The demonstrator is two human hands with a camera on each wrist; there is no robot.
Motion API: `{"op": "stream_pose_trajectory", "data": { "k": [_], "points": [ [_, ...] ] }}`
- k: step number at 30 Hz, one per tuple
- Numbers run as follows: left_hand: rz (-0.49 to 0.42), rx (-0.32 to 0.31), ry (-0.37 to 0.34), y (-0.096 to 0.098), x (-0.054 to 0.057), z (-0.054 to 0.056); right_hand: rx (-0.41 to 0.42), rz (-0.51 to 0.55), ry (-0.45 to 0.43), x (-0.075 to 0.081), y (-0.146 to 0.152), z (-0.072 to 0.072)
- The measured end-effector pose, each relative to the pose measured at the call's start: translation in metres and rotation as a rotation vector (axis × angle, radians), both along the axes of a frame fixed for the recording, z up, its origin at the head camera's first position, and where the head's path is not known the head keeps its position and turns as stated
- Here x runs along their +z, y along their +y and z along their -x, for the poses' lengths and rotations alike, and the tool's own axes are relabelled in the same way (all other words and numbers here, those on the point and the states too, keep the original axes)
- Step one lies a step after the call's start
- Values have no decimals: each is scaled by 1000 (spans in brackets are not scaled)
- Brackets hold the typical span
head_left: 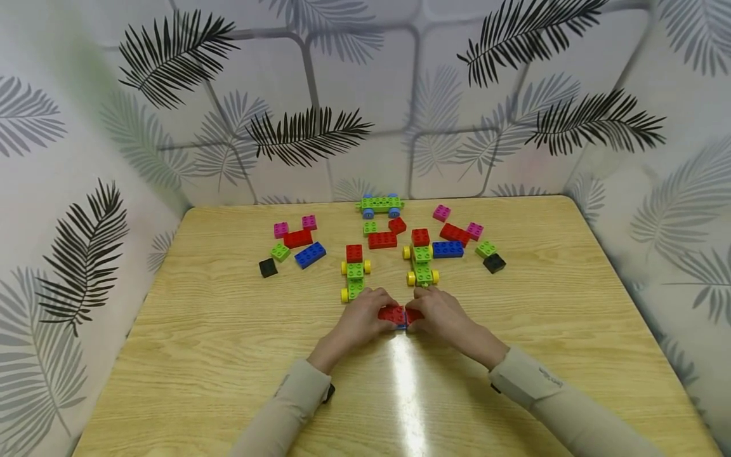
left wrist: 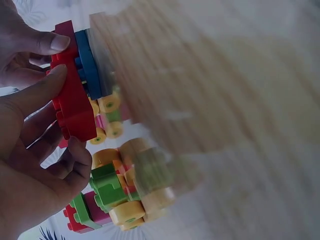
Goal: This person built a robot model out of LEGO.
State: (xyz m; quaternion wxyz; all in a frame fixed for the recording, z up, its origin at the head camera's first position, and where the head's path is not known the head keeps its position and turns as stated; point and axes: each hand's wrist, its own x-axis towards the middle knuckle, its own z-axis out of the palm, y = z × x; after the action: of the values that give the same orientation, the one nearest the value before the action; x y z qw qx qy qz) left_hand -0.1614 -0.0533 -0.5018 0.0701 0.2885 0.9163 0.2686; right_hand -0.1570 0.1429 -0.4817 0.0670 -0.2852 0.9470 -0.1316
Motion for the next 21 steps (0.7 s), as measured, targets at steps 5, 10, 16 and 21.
{"op": "stream_pose_trajectory", "data": {
  "k": [5,10,16,21],
  "points": [
    [13,1,-13,3,3,0,-3,6,-10,2,0,-1],
    [4,-9,-13,3,3,0,-3,5,-17,2,1,0],
    [0,-26,-10,3,2,1,0,5,-14,1,1,1],
    [10,-46,9,4,-1,2,3,4,-2,-1,1,1]
  ]
}}
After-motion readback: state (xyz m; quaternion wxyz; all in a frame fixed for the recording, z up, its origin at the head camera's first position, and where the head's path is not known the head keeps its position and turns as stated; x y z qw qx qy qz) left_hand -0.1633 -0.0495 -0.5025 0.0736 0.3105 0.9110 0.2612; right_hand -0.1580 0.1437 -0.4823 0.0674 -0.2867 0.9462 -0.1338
